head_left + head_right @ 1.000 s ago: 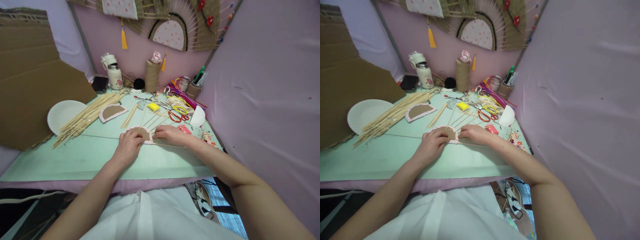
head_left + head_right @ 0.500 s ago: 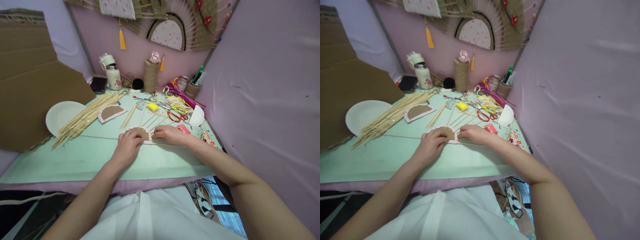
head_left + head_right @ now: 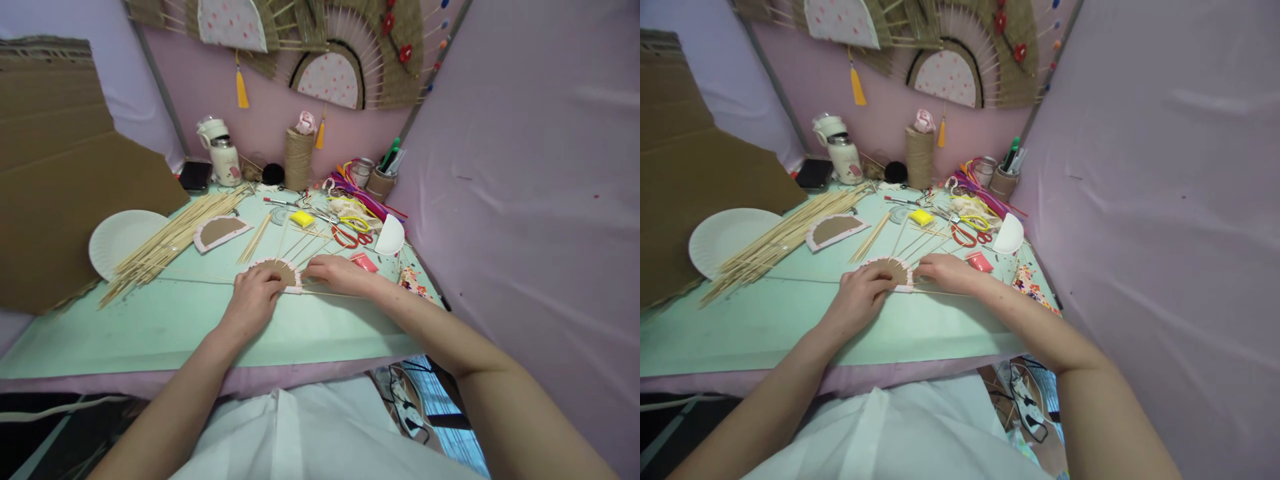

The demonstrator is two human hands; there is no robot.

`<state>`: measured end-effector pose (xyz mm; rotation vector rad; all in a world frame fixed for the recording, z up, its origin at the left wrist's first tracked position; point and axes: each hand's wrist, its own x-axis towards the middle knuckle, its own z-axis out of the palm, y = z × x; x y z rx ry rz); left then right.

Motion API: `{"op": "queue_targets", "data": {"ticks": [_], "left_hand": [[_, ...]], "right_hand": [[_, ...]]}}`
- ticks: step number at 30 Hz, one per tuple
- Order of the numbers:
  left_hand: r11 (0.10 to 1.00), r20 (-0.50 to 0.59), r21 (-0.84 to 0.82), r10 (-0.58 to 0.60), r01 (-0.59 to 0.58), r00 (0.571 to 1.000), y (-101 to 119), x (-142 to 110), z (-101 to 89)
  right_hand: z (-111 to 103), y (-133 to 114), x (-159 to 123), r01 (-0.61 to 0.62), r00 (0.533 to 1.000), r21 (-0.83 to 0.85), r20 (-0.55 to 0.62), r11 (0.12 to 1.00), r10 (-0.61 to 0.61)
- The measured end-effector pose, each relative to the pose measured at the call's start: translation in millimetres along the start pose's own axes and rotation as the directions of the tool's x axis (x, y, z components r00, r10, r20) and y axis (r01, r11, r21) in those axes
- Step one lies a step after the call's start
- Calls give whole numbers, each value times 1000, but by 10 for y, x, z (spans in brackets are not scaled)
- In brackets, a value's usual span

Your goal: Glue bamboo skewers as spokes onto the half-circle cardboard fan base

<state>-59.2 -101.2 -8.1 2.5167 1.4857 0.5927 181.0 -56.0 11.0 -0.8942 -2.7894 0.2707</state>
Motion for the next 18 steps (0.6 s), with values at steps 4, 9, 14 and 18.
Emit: {"op": "queue_targets", "data": {"ticks": [4,9,14,18], "left_hand": [[1000,2,5,1,-1,1000,-5,-4,3],[1000,8,7,-2,2,1000,-14,-4,9],[1000,21,8,-22,22,1000,15,2,-14],[1000,26,19,-23,22,999,20,3,-23]], "right_hand": [[19,13,-14,1,999,-3,-35,1000,-1],[32,41,-25,16,999,15,-29,1000,-15],[44,67,-27,46,999,10,-25,999,-46],[30,65,-26,59,998,-16,-11,998,-59]]}}
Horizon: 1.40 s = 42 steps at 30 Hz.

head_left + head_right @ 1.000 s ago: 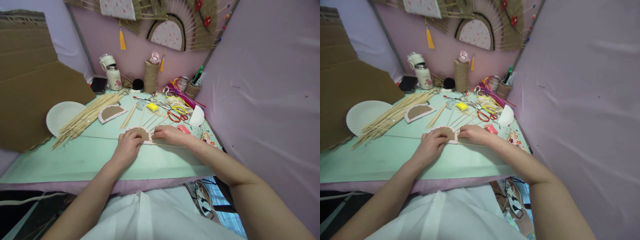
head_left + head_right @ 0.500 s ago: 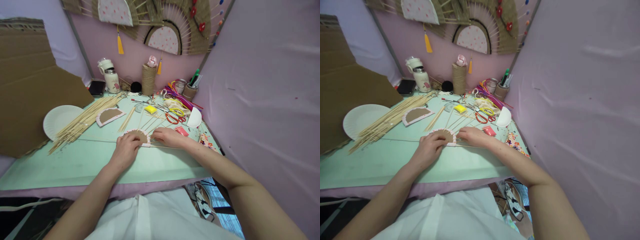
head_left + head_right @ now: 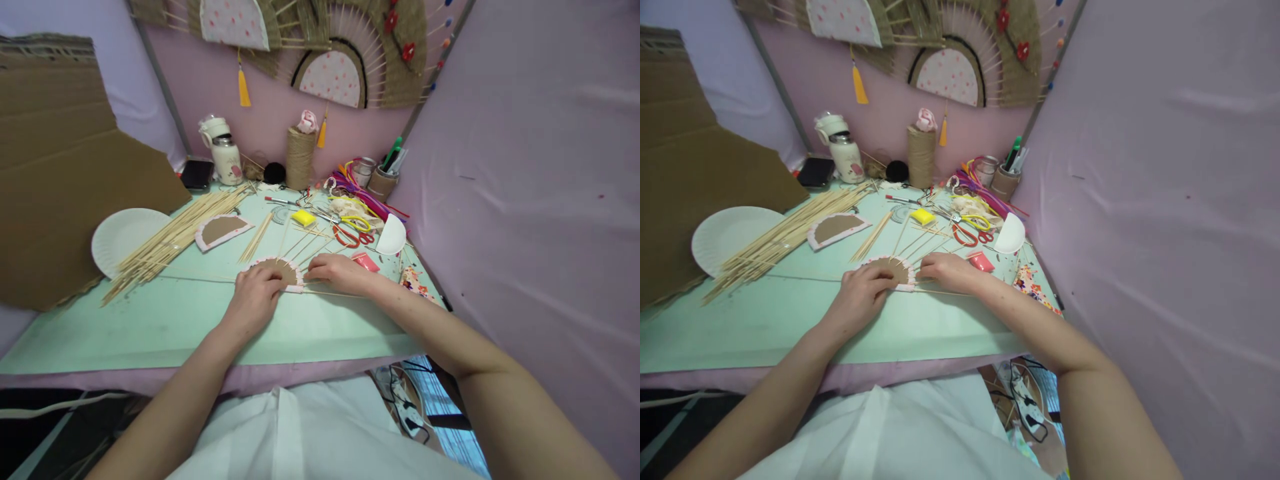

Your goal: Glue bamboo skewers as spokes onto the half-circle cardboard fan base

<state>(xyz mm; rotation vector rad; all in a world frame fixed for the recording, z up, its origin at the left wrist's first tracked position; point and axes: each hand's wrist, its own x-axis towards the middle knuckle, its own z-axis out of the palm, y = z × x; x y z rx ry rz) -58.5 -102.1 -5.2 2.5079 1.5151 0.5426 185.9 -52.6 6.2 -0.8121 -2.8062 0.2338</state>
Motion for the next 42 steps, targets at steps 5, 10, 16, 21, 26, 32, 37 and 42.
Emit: {"op": "queue_targets", "data": {"ticks": [5,10,16,21,26,32,37,42], "left_hand": [[1000,1,8,5,-5,1000,-20,-3,24],[1000,-6,8,4,-4,1000,-12,-3,26],[1000,-5,10,7,-7,1000,-6,-3,21],[1000,-14,11,9,-8,1000,-34,-4,41],[1000,-15,8,14,-14,1000,-21,-6,29],[1000,-17,8,6,-5,1000,-18,-3,32],[1000,-16,-5,5,-6,1000,-11,-4,26],[1000,-14,9,11,-11,1000,1,-4,10]], "right_hand": [[-39,-32,11,-1,1000,-48,31,999,3],[-39,-53,29,-6,999,-75,51,997,10],[-47,-64,35,-5,999,-80,54,997,9],[-42,-62,35,-6,999,-86,51,996,10],[-34,-60,33,-10,998,-81,62,997,15],[-51,-79,37,-10,998,-77,60,997,14],[-67,-92,42,-18,997,-83,71,996,24],[-78,-101,44,-22,997,-87,74,996,29]]}}
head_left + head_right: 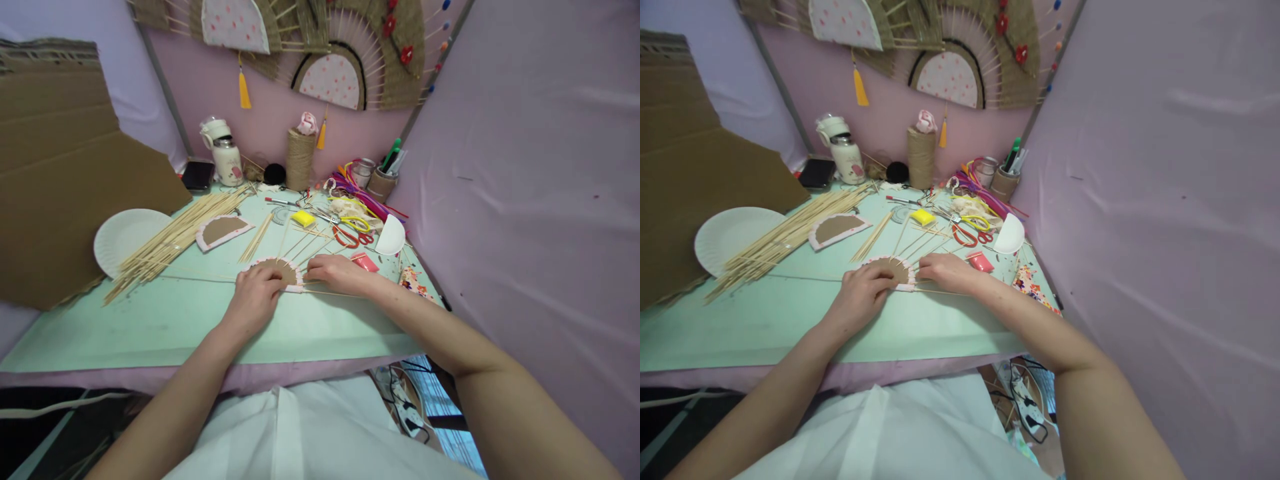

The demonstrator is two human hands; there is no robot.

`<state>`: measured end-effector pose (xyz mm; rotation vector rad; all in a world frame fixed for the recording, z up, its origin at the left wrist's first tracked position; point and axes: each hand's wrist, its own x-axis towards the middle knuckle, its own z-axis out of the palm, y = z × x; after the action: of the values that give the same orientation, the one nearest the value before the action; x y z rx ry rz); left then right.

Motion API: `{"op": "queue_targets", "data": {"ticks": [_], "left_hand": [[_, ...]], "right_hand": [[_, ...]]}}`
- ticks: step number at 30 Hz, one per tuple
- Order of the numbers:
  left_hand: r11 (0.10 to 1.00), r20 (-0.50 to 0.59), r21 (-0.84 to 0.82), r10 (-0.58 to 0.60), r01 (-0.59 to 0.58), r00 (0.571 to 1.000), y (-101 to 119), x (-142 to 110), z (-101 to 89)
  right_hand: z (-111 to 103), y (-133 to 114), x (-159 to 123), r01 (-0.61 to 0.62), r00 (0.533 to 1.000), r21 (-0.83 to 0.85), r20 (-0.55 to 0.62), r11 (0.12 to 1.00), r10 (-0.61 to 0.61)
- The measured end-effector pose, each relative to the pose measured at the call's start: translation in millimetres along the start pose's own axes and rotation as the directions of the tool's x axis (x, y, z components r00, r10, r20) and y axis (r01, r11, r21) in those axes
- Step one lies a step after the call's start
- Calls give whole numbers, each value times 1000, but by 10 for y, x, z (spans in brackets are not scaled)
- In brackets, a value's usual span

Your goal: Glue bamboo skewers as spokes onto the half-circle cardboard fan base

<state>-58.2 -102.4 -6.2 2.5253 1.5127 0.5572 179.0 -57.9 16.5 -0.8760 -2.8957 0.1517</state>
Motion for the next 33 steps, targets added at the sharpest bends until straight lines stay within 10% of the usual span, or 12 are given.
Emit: {"op": "queue_targets", "data": {"ticks": [33], "left_hand": [[1000,-14,-15,2,-2,1000,-35,-10,42]], "right_hand": [[51,13,-33,-41,999,-30,-21,999,40]]}}
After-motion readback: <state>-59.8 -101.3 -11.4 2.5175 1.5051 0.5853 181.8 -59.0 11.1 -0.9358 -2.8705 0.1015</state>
